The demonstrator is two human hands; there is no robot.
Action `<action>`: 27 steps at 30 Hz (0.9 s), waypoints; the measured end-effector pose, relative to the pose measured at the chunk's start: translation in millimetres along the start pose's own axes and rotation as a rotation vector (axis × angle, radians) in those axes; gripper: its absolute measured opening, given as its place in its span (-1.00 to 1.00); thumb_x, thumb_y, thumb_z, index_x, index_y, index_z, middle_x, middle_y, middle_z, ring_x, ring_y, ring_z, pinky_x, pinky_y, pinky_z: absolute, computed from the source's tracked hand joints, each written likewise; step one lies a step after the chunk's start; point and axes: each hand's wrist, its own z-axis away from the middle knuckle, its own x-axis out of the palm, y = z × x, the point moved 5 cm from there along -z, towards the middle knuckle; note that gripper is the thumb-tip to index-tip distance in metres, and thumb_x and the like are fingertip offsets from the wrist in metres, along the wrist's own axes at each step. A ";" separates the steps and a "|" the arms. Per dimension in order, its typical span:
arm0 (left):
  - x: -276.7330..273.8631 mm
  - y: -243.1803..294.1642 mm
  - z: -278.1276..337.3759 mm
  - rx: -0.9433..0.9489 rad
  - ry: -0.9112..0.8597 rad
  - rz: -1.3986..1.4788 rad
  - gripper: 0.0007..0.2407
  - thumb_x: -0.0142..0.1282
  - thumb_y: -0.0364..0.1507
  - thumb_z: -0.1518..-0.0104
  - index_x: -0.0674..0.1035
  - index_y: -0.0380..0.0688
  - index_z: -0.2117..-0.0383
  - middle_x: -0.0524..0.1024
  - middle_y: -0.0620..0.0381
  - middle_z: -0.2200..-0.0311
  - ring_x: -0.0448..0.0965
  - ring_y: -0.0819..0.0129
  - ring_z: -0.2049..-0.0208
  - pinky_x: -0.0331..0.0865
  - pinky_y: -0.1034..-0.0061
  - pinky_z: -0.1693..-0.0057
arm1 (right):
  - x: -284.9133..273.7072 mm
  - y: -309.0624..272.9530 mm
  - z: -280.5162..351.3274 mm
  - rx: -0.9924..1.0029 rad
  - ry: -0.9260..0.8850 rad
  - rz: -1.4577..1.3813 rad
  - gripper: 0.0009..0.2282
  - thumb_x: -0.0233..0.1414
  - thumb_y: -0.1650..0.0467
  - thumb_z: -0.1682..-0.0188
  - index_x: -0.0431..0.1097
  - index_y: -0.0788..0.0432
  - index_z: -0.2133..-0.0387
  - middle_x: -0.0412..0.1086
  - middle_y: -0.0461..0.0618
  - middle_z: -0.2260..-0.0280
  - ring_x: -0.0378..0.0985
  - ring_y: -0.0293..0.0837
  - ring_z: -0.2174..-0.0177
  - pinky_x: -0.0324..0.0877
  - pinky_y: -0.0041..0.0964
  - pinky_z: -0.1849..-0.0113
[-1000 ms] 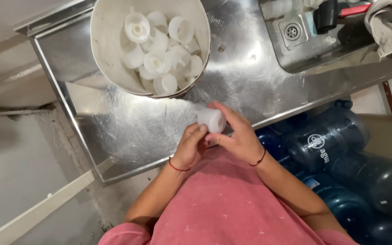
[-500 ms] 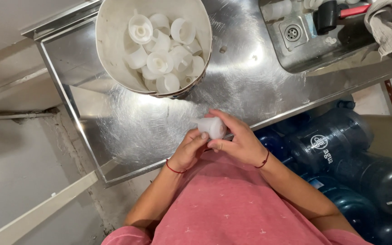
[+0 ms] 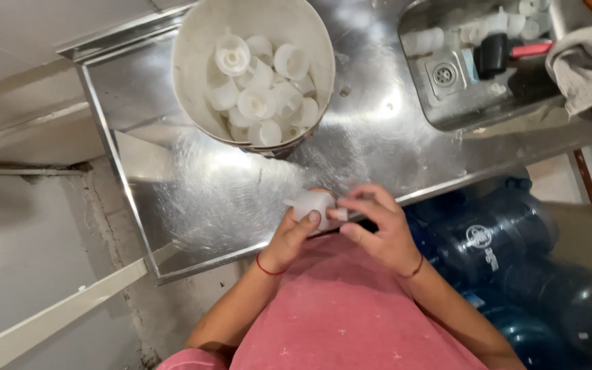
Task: Transferring and inspecting white plastic bottle caps from a bucket into a sink area for processing.
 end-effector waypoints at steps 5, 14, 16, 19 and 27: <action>8.8 21.9 -1.5 0.168 -0.004 -0.155 -0.62 -0.10 -0.19 -0.32 0.65 -0.14 0.52 0.60 0.16 0.47 0.48 0.48 0.35 0.45 0.49 0.15 | -2.1 -12.4 10.8 -0.172 0.177 0.155 -0.77 0.29 0.37 0.20 0.61 0.07 0.25 0.54 -0.11 0.35 0.64 -0.10 0.35 0.53 -0.23 0.22; -3.1 166.6 -17.3 0.837 0.455 -0.807 -0.47 0.58 -0.17 0.39 0.35 -0.15 0.57 0.49 -0.02 0.53 0.54 0.03 0.47 0.45 0.34 0.23 | -110.4 103.8 52.8 0.091 0.630 -0.198 -0.80 -0.19 0.48 -0.22 0.37 0.38 0.21 0.12 -0.06 0.63 0.18 -0.24 0.58 0.25 -0.40 0.40; -3.7 183.8 -56.5 0.808 0.574 -1.210 -0.43 0.56 -0.16 0.18 0.31 -0.21 0.39 0.48 -0.12 0.51 0.58 -0.18 0.48 0.46 0.20 0.33 | -117.4 108.5 58.9 0.150 0.618 -0.150 -0.82 -0.15 0.50 -0.19 0.40 0.41 0.22 0.13 -0.07 0.63 0.19 -0.27 0.57 0.21 -0.42 0.40; -4.8 195.3 -99.1 0.810 0.562 -1.569 -0.30 0.64 -0.20 0.38 0.36 -0.31 0.21 0.45 -0.20 0.39 0.59 -0.25 0.48 0.46 -0.01 0.34 | -115.8 128.8 68.3 0.310 0.621 -0.084 -0.86 -0.07 0.52 -0.13 0.43 0.36 0.19 0.21 -0.05 0.61 0.23 -0.27 0.53 0.24 -0.39 0.38; 63.3 72.8 -97.4 1.038 0.307 -1.404 -0.73 0.32 -0.34 0.02 0.58 -0.21 0.26 0.58 -0.07 0.25 0.64 -0.01 0.21 0.48 0.25 0.01 | -95.8 201.9 50.0 0.621 0.331 -0.251 -0.83 0.03 0.48 -0.01 0.46 0.26 0.15 0.43 0.08 0.46 0.45 -0.17 0.50 0.40 -0.29 0.35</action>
